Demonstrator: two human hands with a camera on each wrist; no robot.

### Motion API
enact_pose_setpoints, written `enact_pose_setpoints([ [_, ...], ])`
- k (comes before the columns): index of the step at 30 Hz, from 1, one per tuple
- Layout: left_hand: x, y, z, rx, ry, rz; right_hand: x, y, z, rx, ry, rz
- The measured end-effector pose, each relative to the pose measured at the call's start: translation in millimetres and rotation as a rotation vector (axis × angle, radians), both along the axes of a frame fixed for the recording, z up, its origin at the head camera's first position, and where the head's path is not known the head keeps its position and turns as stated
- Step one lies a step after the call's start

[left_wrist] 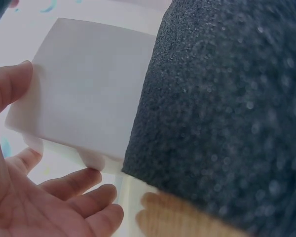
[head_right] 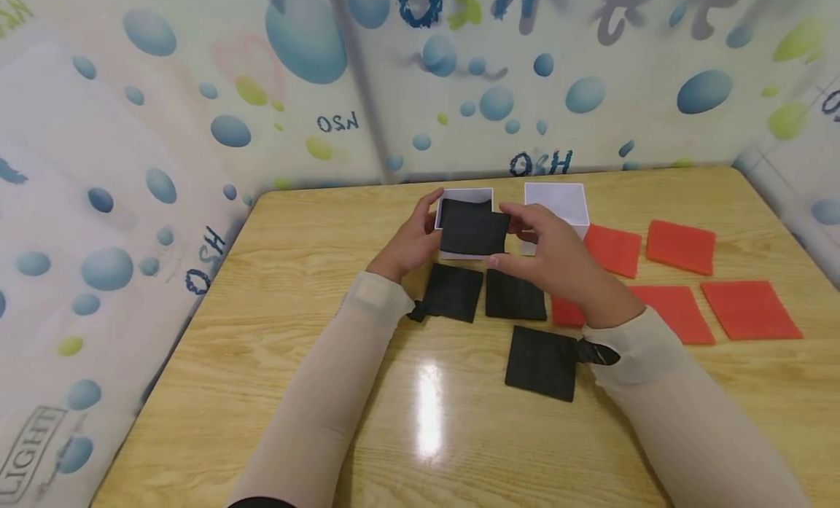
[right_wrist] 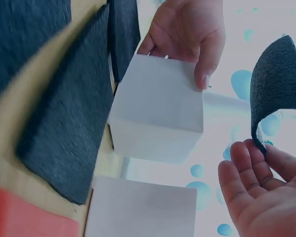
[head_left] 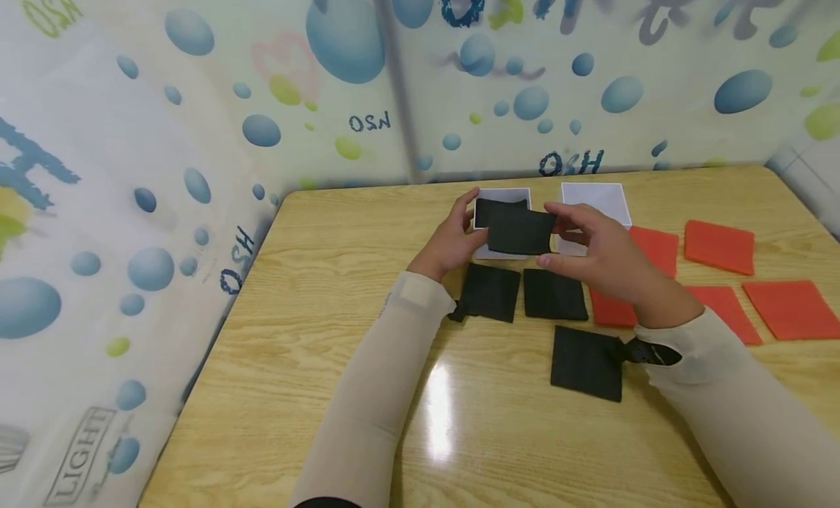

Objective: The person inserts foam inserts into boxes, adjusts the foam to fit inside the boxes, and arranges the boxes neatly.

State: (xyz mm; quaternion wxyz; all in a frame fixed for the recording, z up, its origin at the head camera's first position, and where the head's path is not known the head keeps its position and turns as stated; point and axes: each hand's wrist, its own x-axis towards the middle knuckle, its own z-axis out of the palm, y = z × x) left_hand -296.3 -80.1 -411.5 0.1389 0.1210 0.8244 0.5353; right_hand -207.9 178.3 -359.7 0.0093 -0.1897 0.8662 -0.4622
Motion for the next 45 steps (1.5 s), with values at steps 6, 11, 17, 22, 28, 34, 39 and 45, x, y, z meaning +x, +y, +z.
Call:
enact_pose_setpoints([
  [6,0.2,0.1,-0.6,0.04,0.007,-0.009,-16.7,-4.6,11.3,0.045,0.014,-0.035],
  [11,0.5,0.2,-0.2,0.04,-0.004,-0.006,-33.4,-7.0,17.0,0.135,0.026,-0.041],
  [17,0.1,-0.8,0.3,0.036,-0.014,-0.017,-51.3,-10.0,19.9,0.23,0.01,-0.04],
  [22,-1.1,-1.2,-0.1,0.051,-0.009,-0.02,-63.4,-14.5,22.6,0.319,0.026,-0.036],
  [28,-1.5,-1.9,-1.1,0.067,-0.001,-0.023,-72.6,-20.5,23.8,0.416,-0.017,-0.005],
  [34,-0.6,-1.6,-1.2,0.054,0.009,-0.024,-78.1,-25.1,22.7,0.446,-0.058,0.002],
  [39,0.1,-1.2,-1.0,0.024,0.014,-0.022,-81.6,-27.6,23.1,0.47,-0.101,0.005],
  [45,-1.2,-2.5,-1.2,0.008,0.014,-0.019,-84.8,-30.9,25.2,0.493,-0.123,0.015],
])
